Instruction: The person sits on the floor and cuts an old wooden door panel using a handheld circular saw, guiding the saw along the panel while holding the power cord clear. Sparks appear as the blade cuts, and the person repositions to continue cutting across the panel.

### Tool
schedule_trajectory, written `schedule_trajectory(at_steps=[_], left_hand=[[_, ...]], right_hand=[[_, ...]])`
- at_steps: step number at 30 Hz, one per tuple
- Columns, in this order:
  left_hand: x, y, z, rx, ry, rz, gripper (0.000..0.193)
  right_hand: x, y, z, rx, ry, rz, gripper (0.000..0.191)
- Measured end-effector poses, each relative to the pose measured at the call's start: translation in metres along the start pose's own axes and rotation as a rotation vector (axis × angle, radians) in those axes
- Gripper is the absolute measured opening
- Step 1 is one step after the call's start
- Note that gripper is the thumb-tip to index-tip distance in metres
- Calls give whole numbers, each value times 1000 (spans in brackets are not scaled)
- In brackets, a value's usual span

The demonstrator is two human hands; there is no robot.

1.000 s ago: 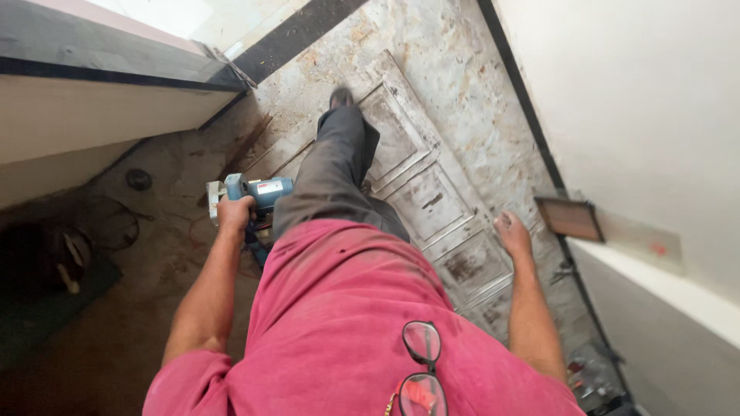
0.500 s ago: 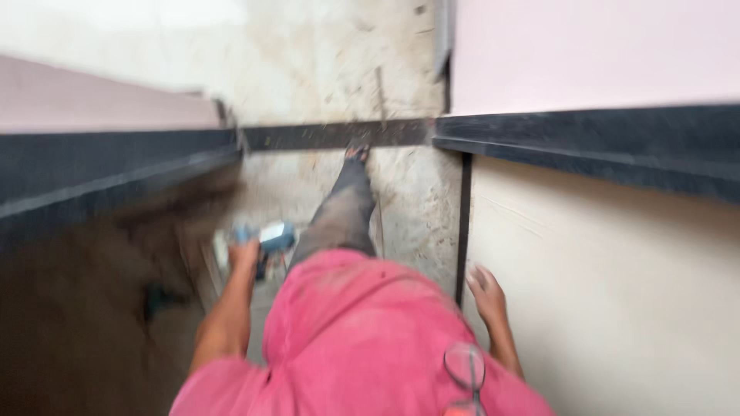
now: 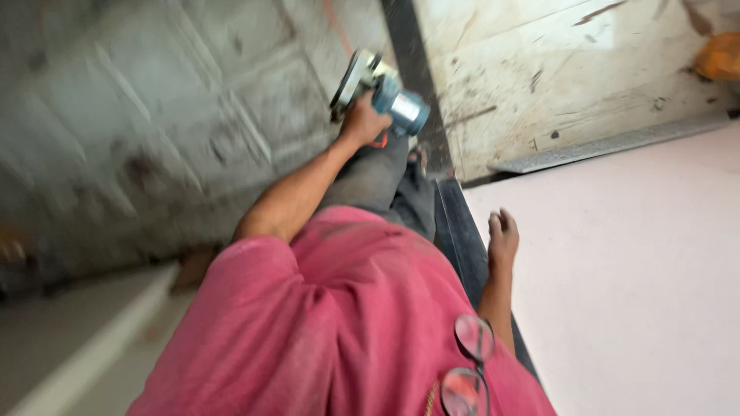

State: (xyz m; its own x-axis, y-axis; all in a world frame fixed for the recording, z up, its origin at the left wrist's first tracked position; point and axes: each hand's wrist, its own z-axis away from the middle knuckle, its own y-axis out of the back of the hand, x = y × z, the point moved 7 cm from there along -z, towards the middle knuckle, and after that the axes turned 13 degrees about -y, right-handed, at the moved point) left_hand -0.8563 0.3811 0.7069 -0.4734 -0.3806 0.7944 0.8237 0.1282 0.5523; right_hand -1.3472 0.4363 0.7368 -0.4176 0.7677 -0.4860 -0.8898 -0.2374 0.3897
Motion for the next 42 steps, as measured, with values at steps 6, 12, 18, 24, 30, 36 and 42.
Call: schedule_trajectory(at_steps=[6,12,18,24,30,36,42], left_hand=[[7,-19,109,212,94,287,49],[21,5,227,240,58,365,50],[0,29,331,233,228,294,49],[-69,50,372,308,375,311,59],[-121,70,389,192,267,264,86],[-147,69,378,14,93,224,99],[-160,90,401,-355,-43,125,85]], right_hand=[[25,-55,-3,-220,30,324,46],[23,-106,-2,-375,-65,413,48],[-41,-185,-14,-429,121,508,35],[-33,-320,131,-890,128,474,33],[31,-440,223,-994,-159,328,39],[69,-472,206,-774,-436,-72,32],[126,-461,205,-708,-575,-480,34]])
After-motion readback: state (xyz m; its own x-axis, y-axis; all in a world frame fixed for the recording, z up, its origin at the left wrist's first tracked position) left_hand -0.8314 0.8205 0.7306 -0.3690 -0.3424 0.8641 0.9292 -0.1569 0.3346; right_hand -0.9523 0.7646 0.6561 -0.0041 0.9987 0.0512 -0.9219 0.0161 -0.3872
